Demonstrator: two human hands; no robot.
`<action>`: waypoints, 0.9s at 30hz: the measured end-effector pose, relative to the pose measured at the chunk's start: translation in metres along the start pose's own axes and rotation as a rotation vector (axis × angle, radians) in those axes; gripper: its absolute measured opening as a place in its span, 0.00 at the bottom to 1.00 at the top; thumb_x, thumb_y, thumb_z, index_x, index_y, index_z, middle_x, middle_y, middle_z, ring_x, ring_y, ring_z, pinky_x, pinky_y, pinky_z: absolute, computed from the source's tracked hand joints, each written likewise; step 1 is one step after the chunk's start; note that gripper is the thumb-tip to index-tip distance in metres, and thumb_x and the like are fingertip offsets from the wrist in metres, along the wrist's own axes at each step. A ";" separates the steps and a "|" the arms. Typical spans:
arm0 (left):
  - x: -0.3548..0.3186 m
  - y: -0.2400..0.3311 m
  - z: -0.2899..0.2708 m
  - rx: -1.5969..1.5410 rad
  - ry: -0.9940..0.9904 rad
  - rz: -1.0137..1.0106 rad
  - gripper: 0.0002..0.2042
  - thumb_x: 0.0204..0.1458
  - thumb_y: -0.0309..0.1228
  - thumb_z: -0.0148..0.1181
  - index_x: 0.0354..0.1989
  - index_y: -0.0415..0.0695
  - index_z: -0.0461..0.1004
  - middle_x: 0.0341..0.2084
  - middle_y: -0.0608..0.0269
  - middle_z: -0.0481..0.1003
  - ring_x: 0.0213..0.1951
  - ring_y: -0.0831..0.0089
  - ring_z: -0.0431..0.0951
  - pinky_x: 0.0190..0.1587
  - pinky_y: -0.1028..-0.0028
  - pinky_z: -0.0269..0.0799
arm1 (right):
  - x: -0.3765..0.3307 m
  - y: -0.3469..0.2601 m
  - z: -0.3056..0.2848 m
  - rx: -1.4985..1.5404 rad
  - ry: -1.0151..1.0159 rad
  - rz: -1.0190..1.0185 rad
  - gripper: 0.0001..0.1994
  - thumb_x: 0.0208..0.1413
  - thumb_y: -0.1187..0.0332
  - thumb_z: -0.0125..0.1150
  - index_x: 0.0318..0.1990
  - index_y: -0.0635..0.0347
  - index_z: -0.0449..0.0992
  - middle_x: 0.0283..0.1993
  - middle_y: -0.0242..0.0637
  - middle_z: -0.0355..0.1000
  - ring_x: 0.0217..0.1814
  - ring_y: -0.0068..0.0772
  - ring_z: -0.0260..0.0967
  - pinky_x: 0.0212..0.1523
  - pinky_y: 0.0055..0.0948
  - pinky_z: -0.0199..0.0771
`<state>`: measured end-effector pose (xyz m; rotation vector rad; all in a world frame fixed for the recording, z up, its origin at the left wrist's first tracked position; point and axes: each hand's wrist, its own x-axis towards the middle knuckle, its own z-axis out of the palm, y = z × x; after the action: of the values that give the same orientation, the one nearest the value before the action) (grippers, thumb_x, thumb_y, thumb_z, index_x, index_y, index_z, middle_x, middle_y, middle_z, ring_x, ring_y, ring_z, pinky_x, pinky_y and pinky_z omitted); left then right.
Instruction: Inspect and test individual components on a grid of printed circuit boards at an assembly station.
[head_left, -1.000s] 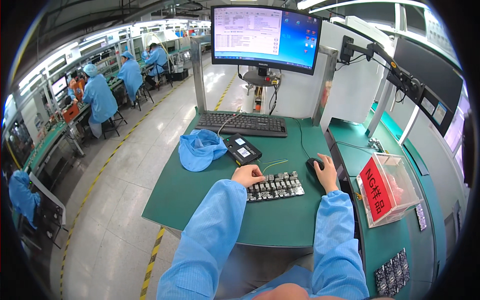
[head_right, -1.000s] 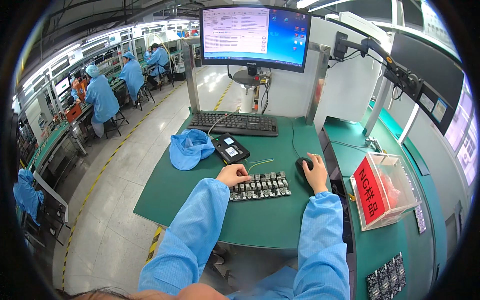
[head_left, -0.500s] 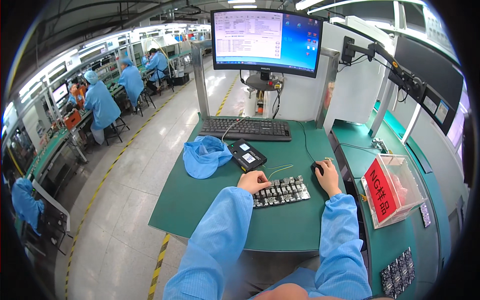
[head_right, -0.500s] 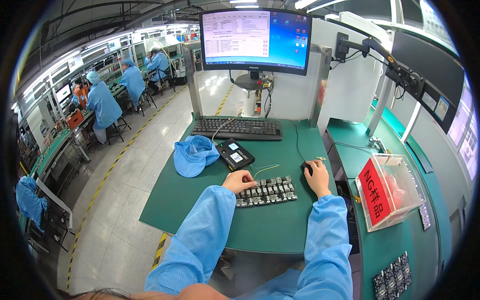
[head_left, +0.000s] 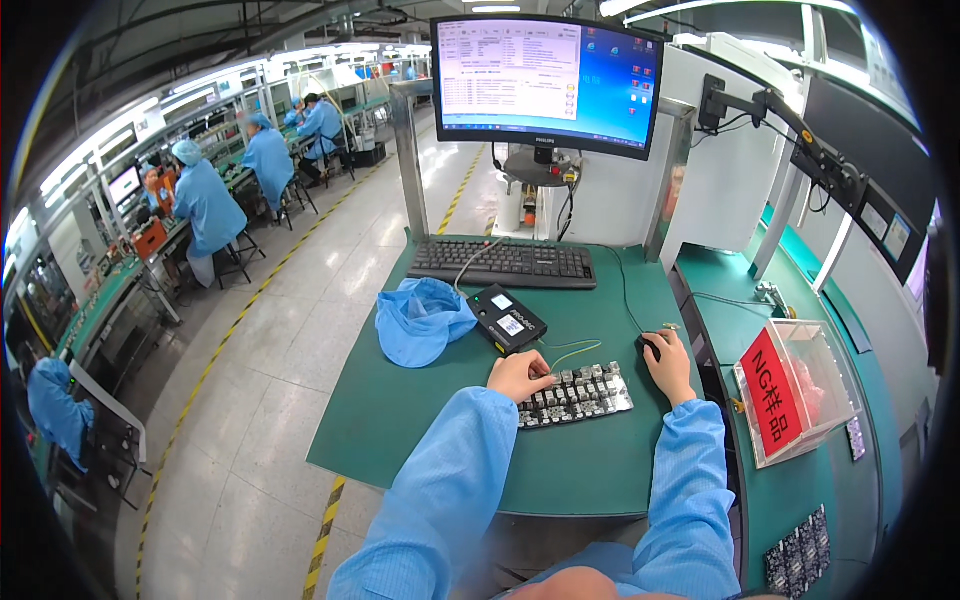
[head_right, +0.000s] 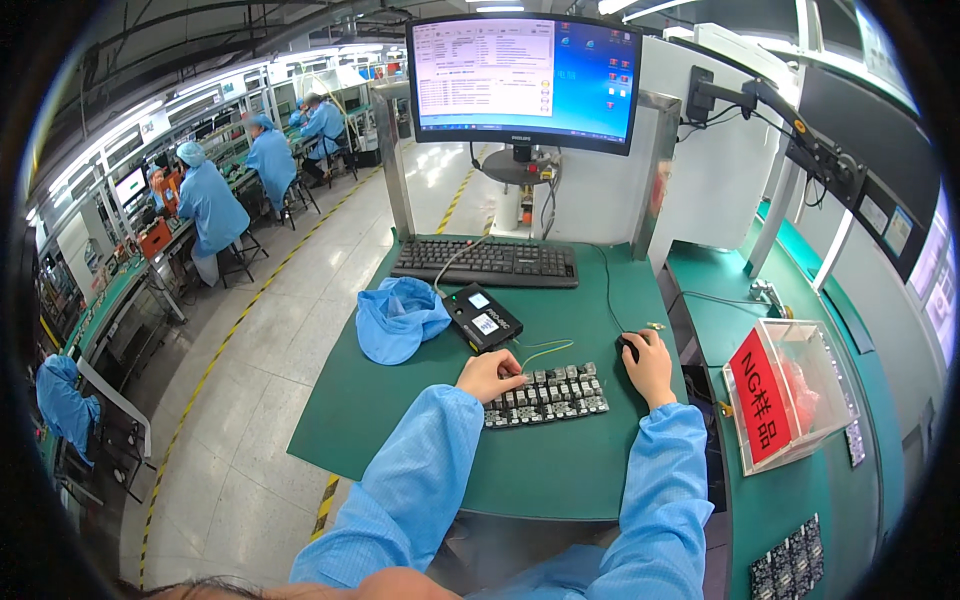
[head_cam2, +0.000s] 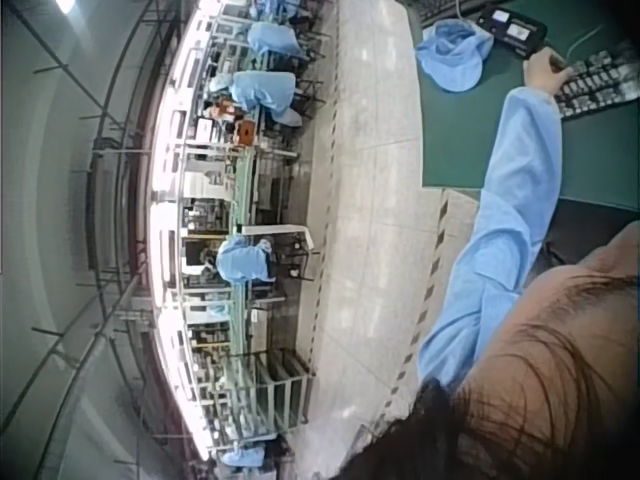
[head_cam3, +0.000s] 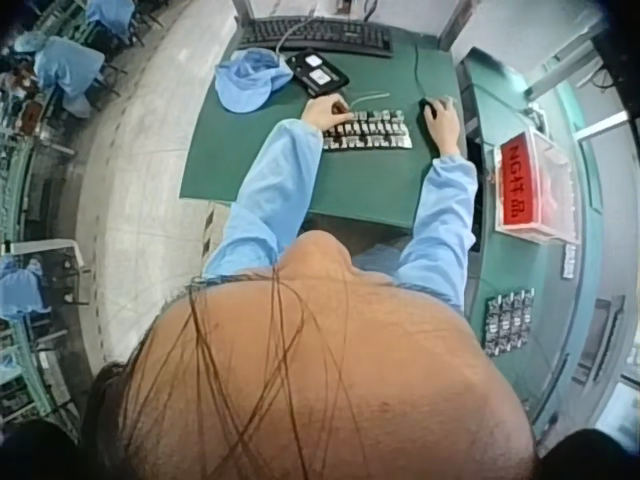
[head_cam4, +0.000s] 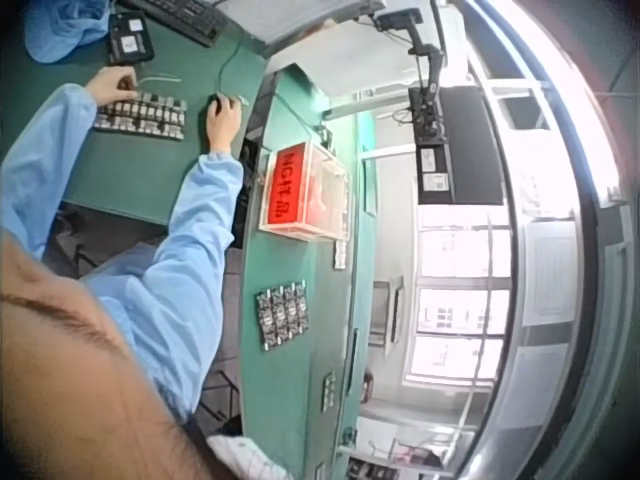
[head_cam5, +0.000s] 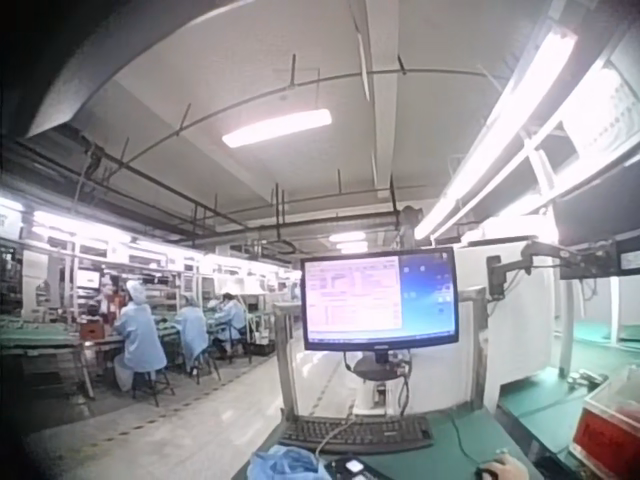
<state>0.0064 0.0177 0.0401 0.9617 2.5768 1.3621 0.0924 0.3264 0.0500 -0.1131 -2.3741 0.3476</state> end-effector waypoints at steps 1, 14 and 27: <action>0.000 0.001 0.000 -0.006 -0.001 -0.002 0.14 0.43 0.43 0.66 0.30 0.46 0.75 0.27 0.65 0.78 0.31 0.71 0.77 0.38 0.70 0.69 | -0.001 -0.001 -0.002 -0.004 -0.004 -0.001 0.11 0.50 0.65 0.58 0.42 0.48 0.77 0.44 0.35 0.68 0.45 0.43 0.68 0.44 0.38 0.70; 0.001 0.002 -0.005 0.076 0.004 0.038 0.12 0.42 0.41 0.66 0.25 0.45 0.77 0.26 0.60 0.78 0.31 0.65 0.79 0.36 0.68 0.73 | -0.003 0.000 0.001 -0.020 -0.109 0.019 0.17 0.49 0.64 0.59 0.49 0.48 0.74 0.52 0.38 0.68 0.53 0.45 0.66 0.50 0.39 0.70; 0.000 0.003 -0.004 0.101 0.006 0.030 0.13 0.43 0.38 0.68 0.26 0.41 0.75 0.23 0.62 0.76 0.27 0.72 0.76 0.32 0.72 0.71 | -0.003 0.009 0.007 -0.016 -0.065 -0.022 0.16 0.47 0.64 0.60 0.47 0.46 0.75 0.50 0.36 0.68 0.48 0.44 0.67 0.47 0.38 0.70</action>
<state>0.0068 0.0158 0.0446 1.0165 2.6697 1.2538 0.0891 0.3330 0.0406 -0.0849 -2.4409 0.3262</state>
